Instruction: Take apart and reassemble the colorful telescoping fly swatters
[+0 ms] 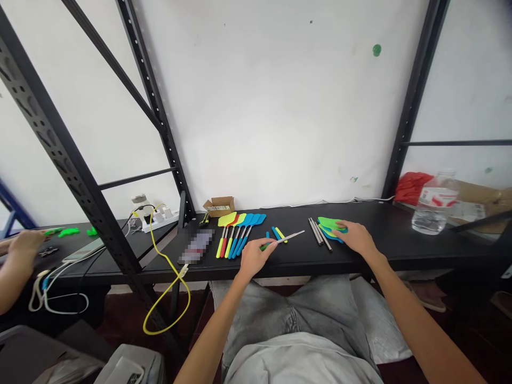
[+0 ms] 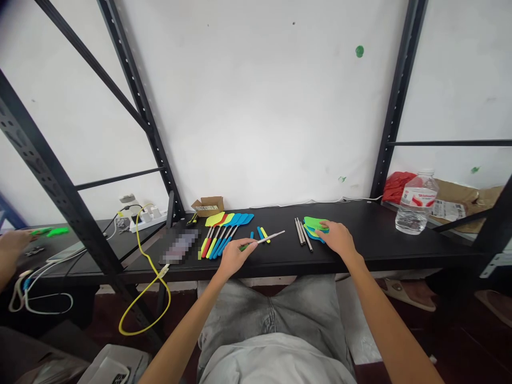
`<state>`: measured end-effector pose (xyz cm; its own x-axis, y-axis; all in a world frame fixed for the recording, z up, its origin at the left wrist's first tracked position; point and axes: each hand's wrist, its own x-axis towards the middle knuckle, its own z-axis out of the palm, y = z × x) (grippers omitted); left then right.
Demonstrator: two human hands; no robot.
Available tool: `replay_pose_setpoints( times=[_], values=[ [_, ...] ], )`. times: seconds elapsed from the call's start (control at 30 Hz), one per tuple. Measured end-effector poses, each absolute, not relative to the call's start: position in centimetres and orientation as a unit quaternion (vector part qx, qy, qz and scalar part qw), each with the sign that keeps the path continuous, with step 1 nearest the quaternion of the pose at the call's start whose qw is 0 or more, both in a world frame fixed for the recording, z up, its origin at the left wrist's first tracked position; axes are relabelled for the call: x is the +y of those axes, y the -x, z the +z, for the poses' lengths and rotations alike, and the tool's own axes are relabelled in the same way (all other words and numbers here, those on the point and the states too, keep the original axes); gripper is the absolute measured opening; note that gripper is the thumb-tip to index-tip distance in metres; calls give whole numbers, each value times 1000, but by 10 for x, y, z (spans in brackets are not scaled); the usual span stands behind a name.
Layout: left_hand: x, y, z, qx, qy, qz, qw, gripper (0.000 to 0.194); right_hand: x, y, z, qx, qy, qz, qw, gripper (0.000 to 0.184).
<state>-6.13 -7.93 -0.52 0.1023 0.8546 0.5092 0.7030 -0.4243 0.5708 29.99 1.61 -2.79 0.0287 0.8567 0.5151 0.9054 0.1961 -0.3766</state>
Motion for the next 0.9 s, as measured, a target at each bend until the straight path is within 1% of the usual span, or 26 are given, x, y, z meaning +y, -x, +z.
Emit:
replay_pose_setpoints(
  times=[0.2, 0.27, 0.33, 0.4, 0.47, 0.57, 0.77, 0.9],
  values=[
    [-80, 61, -4, 527, -737, 413, 97, 44, 11, -297, -22, -680, 638, -47, 360, 43],
    [-81, 61, -3, 531, -737, 407, 98, 46, 13, -297, -23, -694, 622, -71, 355, 50],
    [-81, 61, -3, 534, -737, 402, 98, 48, 15, -297, -25, -716, 609, -79, 332, 62],
    [-81, 61, -3, 533, -738, 402, 96, 47, 16, -297, -27, -730, 611, -62, 299, 71],
    [-81, 61, -3, 530, -740, 404, 92, 46, 16, -297, -27, -731, 624, -41, 275, 74],
    [-80, 61, -4, 526, -743, 404, 88, 44, 12, -295, -25, -724, 632, -35, 274, 70],
    [-80, 62, -5, 522, -743, 409, 88, 42, 4, -290, -18, -703, 642, -46, 301, 55],
    [-80, 62, -5, 524, -743, 407, 88, 43, 2, -289, -16, -686, 649, -51, 324, 51]
  ],
)
